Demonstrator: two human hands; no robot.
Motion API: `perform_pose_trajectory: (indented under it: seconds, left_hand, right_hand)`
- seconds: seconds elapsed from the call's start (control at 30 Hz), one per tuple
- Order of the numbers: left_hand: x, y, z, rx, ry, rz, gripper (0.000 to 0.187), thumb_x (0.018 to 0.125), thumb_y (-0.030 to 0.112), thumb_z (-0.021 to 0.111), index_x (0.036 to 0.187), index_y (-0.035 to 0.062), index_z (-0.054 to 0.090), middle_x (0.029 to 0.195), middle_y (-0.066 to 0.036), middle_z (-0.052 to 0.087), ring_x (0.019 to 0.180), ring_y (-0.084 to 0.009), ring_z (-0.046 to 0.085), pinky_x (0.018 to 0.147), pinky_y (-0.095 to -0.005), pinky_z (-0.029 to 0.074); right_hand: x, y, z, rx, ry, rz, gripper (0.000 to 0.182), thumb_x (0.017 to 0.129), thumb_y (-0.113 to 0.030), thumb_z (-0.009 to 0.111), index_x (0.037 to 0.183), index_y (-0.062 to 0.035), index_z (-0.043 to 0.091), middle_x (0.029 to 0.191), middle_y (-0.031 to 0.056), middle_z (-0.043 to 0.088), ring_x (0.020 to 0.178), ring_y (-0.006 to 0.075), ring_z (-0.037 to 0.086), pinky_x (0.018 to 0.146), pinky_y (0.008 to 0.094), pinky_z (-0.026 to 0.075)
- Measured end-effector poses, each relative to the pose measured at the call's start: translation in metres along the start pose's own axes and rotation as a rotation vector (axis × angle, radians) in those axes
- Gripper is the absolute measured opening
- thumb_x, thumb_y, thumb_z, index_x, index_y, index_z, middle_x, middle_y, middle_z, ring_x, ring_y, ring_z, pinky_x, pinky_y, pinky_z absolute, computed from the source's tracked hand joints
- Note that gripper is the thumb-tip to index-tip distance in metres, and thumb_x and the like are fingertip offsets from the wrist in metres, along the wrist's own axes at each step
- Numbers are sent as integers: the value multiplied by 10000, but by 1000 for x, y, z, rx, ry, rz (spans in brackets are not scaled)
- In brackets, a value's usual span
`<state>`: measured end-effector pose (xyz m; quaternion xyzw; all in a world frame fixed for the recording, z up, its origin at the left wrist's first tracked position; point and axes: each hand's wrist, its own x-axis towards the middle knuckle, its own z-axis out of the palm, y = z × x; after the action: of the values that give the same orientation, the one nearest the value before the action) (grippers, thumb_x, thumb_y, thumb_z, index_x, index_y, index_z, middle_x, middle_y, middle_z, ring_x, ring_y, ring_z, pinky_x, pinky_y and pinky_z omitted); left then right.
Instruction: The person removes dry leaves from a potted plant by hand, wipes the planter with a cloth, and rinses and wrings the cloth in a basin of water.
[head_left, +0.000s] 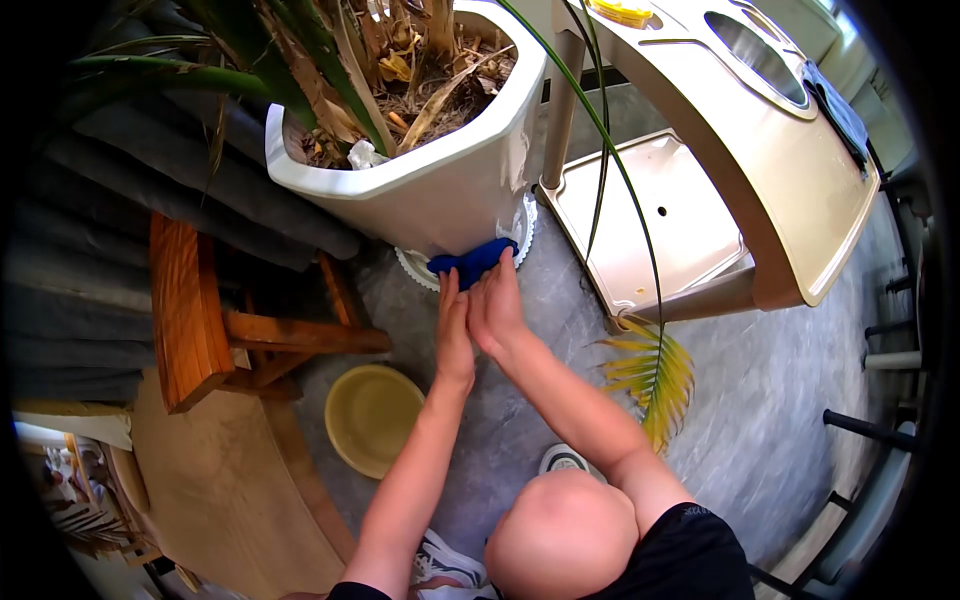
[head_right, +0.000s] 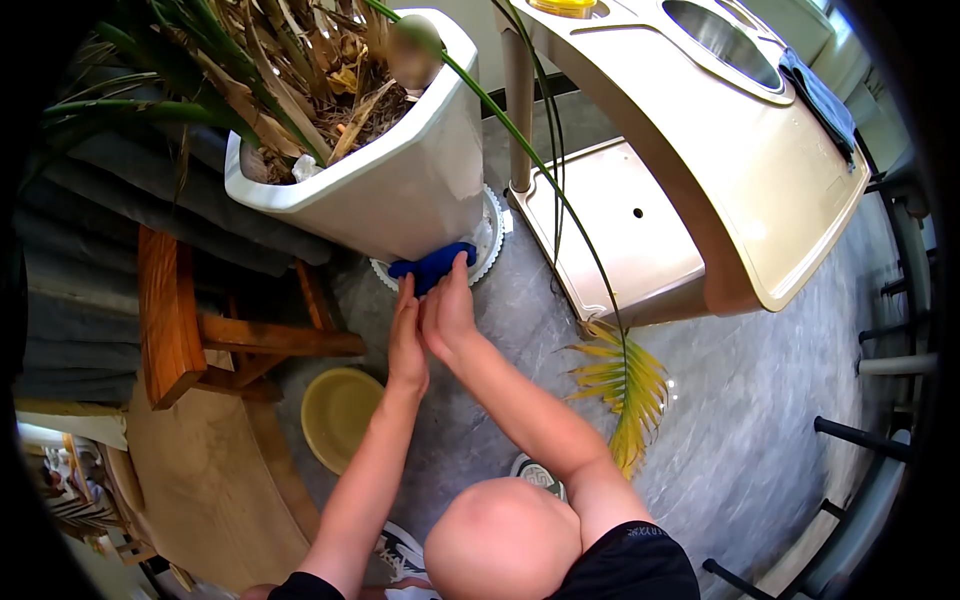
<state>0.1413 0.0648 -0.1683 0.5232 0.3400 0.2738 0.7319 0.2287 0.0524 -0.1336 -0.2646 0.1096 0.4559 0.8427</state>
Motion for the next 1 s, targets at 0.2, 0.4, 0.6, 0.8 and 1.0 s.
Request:
perform_pose_trajectory:
  seconds: [0.2,0.4,0.6,0.8,1.0]
  left_hand:
    - [-1,-13,-20,101,-55,-172,613,1063,279,444,1594,15,288,1675,-103,262,1527,-234,250,1213,-418,273]
    - [-16,-21,-15,136,-56,-246,625,1059,287,449,1603,32,278,1667,-104,278,1516,-235,276,1206,-402,275]
    - [-15,-20,-5,95,-77,-10,623,1072,300,378,1616,33,231,1675,-128,245,1525,-243,262,1229,-362,214]
    - [-45,32,9,-131,7,241,642,1085,374,248,1613,10,210,1683,-139,219,1546,-274,229,1248,-408,194]
    - [-52,28,-40,80,81,271,665,1081,432,285,1613,39,230,1694,-114,196,1551,-304,213,1232,-510,233]
  right_hand:
    - [93,24,-85,79,98,-69,714,1082,-564,305,1588,-61,270,1612,90,370,1470,274,367,1229,441,263]
    - [98,16,-81,73,265,10,678,1092,-511,328,1594,-59,266,1622,83,363,1468,263,369,1222,415,269]
    - [39,13,-36,16,4,-155,643,1101,-432,338,1582,-12,263,1639,68,319,1471,210,329,1240,351,191]
    - [9,25,5,-1089,34,-1073,532,1074,-319,434,1514,-23,388,1544,267,342,1474,434,279,1206,488,245]
    - [60,39,-65,-1736,-140,-1625,295,900,-238,642,1185,-197,709,1376,225,542,1323,469,473,1022,609,437]
